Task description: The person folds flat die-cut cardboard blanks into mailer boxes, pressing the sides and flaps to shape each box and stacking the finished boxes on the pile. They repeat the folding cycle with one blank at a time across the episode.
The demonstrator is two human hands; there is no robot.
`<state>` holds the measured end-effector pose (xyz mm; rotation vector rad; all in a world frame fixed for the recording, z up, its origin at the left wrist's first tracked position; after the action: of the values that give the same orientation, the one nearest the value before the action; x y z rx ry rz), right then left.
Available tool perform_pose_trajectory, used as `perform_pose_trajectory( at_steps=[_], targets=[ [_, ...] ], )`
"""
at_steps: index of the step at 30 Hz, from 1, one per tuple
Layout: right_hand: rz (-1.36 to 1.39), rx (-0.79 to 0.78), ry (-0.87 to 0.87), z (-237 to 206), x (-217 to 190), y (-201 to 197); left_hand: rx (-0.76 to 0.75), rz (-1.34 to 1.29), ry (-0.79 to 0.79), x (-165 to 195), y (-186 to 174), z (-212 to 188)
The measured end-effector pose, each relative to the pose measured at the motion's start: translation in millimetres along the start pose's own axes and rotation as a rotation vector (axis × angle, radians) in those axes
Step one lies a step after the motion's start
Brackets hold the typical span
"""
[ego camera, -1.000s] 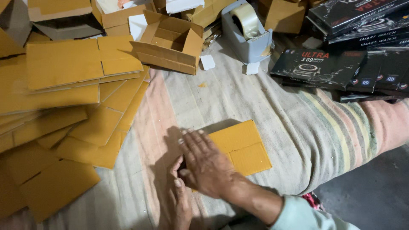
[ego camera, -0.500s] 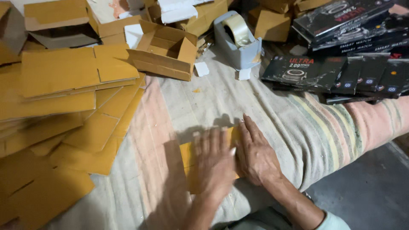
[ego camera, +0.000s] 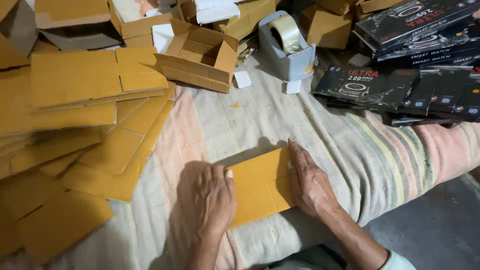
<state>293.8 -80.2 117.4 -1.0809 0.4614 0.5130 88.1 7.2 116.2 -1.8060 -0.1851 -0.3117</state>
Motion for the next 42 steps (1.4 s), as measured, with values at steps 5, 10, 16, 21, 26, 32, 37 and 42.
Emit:
perform_pose_trajectory(
  at_steps=[5,10,16,21,26,32,37,42],
  targets=[
    [-0.022,-0.008,0.032,1.0,-0.7,0.6,0.193,0.235,0.096,15.3,10.0,2.9],
    [-0.042,-0.033,0.037,3.7,2.8,2.7,0.391,0.013,0.317,74.1,27.4,-7.1],
    [-0.040,-0.095,0.142,6.0,1.8,2.2,0.207,-0.079,0.321,83.0,26.2,-5.5],
    [-0.438,-0.082,-0.024,16.6,-17.9,12.3,0.155,0.063,0.183,41.6,14.7,1.7],
    [-0.492,-0.182,-0.278,32.6,-44.1,47.4,0.324,-0.037,0.158,33.5,9.6,-1.9],
    [-0.604,-0.265,-0.264,44.2,-26.2,37.0,0.306,-0.116,0.157,18.6,4.9,-4.7],
    [-0.618,-0.274,-0.043,42.0,-5.3,16.7,0.252,-0.009,0.084,15.6,-4.9,-5.8],
    [-0.692,-0.039,-0.471,47.1,-34.2,34.3,0.474,0.084,0.223,49.2,-4.3,-8.5]
  ],
)
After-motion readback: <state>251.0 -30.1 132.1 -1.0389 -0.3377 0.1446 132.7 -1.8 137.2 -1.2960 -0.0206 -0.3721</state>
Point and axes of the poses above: each hand's wrist, its own z-axis towards the middle knuckle, its own y-axis out of the palm, x = y × z, the point moved 3 cm from there along z, towards the middle knuckle, and after that the axes turned 13 degrees about -y, right-handed, at the moved point
